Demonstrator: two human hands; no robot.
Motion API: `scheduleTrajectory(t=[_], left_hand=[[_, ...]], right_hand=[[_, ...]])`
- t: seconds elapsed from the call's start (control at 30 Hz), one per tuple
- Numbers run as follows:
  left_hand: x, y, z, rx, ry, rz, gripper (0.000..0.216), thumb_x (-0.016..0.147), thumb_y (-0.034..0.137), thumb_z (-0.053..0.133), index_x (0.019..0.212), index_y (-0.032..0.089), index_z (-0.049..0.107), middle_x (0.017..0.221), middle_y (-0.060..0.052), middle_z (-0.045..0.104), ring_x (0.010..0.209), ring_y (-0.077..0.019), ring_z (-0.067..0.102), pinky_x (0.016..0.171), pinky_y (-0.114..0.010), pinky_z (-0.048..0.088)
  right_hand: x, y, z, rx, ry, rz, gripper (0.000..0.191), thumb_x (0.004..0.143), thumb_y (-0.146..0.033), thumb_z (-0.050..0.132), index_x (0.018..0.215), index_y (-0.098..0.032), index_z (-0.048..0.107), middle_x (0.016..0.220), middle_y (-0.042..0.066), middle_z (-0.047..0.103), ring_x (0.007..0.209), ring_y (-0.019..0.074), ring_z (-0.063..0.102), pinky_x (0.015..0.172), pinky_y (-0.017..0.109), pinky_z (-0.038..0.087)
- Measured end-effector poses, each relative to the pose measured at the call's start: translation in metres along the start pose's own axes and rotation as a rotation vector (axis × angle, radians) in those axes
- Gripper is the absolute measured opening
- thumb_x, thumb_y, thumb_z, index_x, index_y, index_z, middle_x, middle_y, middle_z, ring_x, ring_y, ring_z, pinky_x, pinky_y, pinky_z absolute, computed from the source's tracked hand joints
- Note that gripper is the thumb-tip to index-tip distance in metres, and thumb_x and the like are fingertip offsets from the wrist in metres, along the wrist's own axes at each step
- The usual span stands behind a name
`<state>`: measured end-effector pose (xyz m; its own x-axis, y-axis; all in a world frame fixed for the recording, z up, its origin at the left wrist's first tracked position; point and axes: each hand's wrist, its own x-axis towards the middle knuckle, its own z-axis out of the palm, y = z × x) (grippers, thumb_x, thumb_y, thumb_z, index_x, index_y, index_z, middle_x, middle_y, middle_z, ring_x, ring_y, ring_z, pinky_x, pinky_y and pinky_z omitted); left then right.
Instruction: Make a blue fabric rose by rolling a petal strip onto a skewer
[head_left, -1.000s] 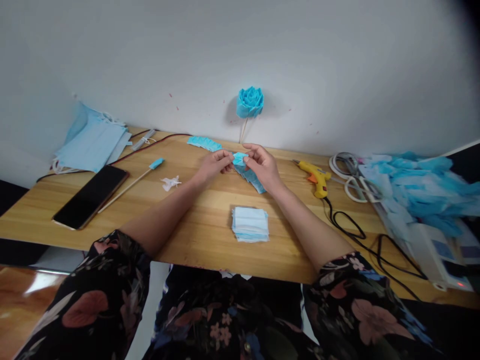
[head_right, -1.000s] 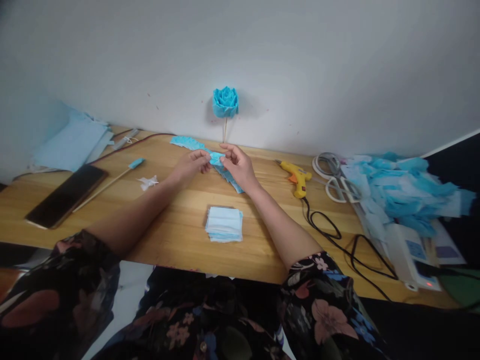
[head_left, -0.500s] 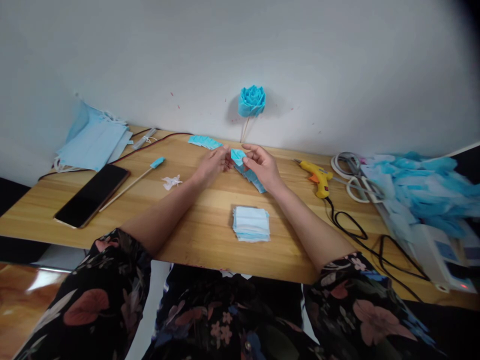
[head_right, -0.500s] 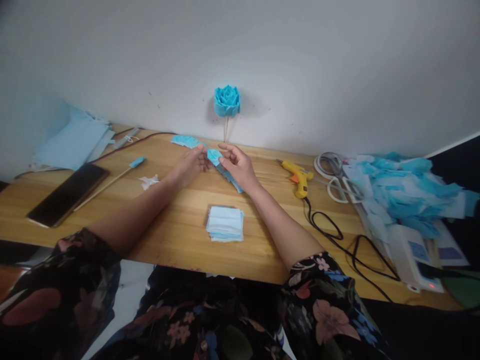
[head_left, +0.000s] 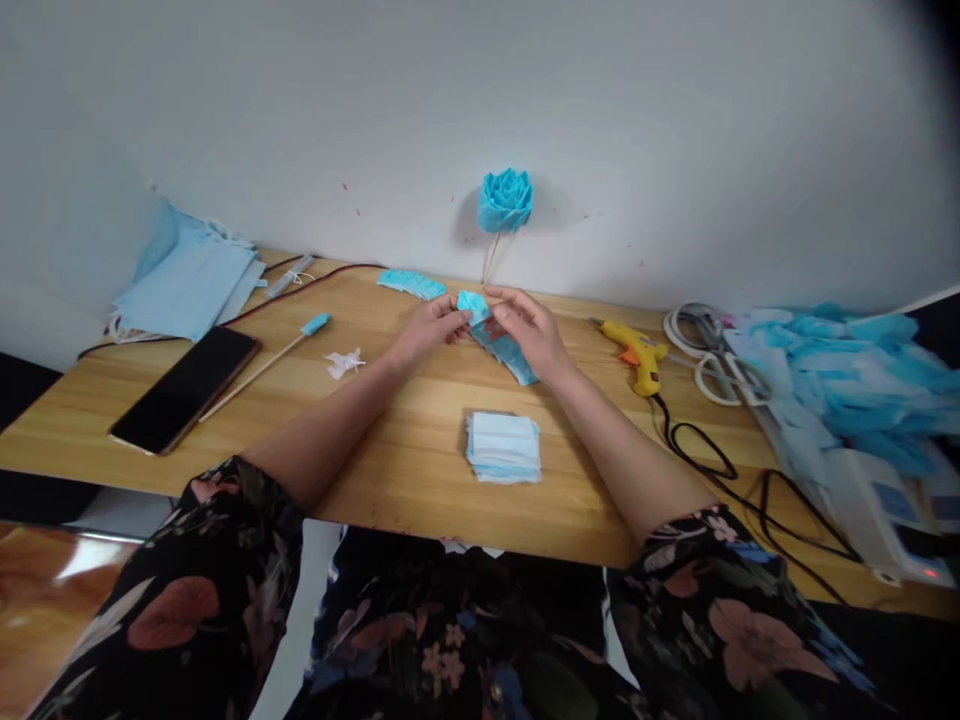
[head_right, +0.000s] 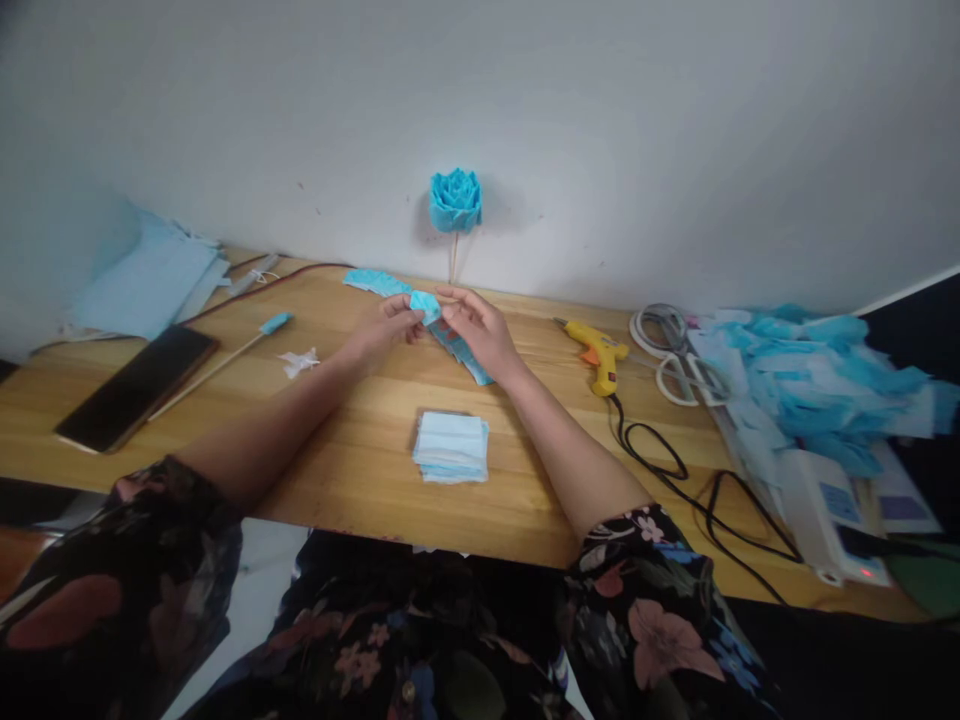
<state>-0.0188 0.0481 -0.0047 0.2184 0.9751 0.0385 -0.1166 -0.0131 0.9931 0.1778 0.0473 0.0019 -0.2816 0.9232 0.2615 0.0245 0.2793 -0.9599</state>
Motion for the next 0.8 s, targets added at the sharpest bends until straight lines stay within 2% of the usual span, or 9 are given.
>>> scheduleTrajectory(t=[0.13,0.27,0.43,0.63,0.8], left_hand=[[0.0,0.0,0.0,0.131,-0.082,0.061,0.018,0.08,0.028,0.074,0.079,0.017,0.06,0.069,0.004,0.059,0.064,-0.009,0.051,0.064,-0.022,0.04],[-0.003,0.0,0.003,0.298,-0.145,0.114,0.018,0.079,0.026,0.073,0.074,0.017,0.059,0.07,0.004,0.054,0.067,-0.0102,0.048,0.066,-0.024,0.036],[-0.006,0.0,0.004,0.336,-0.149,0.138,0.03,0.079,0.04,0.077,0.073,0.018,0.058,0.068,0.004,0.052,0.065,-0.0108,0.046,0.063,-0.026,0.034],[-0.005,0.004,0.003,0.199,-0.124,0.126,0.052,0.075,0.066,0.079,0.083,0.017,0.063,0.071,0.002,0.058,0.064,-0.0097,0.049,0.062,-0.024,0.039],[-0.007,0.007,0.005,0.185,-0.155,0.082,0.059,0.069,0.071,0.083,0.087,0.017,0.066,0.074,0.002,0.062,0.065,-0.0095,0.05,0.062,-0.024,0.04]], right_hand=[[0.001,-0.005,-0.01,-0.012,0.049,0.027,0.053,0.089,-0.065,0.071,0.123,-0.025,0.07,0.098,0.004,0.076,0.089,0.0198,0.071,0.082,0.035,0.059],[0.004,-0.005,-0.011,-0.047,-0.036,0.012,0.047,0.088,-0.057,0.073,0.121,-0.024,0.071,0.095,0.003,0.075,0.085,0.018,0.068,0.08,0.034,0.058],[0.008,-0.005,-0.006,-0.052,-0.122,-0.017,0.046,0.079,-0.041,0.08,0.12,-0.021,0.071,0.082,-0.002,0.067,0.073,0.0132,0.06,0.069,0.028,0.052],[0.008,-0.014,-0.01,0.044,0.006,0.016,0.048,0.08,-0.04,0.079,0.123,-0.023,0.066,0.084,-0.001,0.067,0.075,0.0141,0.061,0.07,0.028,0.053],[0.008,-0.012,-0.01,0.115,0.048,0.015,0.054,0.08,-0.048,0.081,0.125,-0.026,0.061,0.086,-0.002,0.066,0.081,0.0156,0.064,0.075,0.031,0.055]])
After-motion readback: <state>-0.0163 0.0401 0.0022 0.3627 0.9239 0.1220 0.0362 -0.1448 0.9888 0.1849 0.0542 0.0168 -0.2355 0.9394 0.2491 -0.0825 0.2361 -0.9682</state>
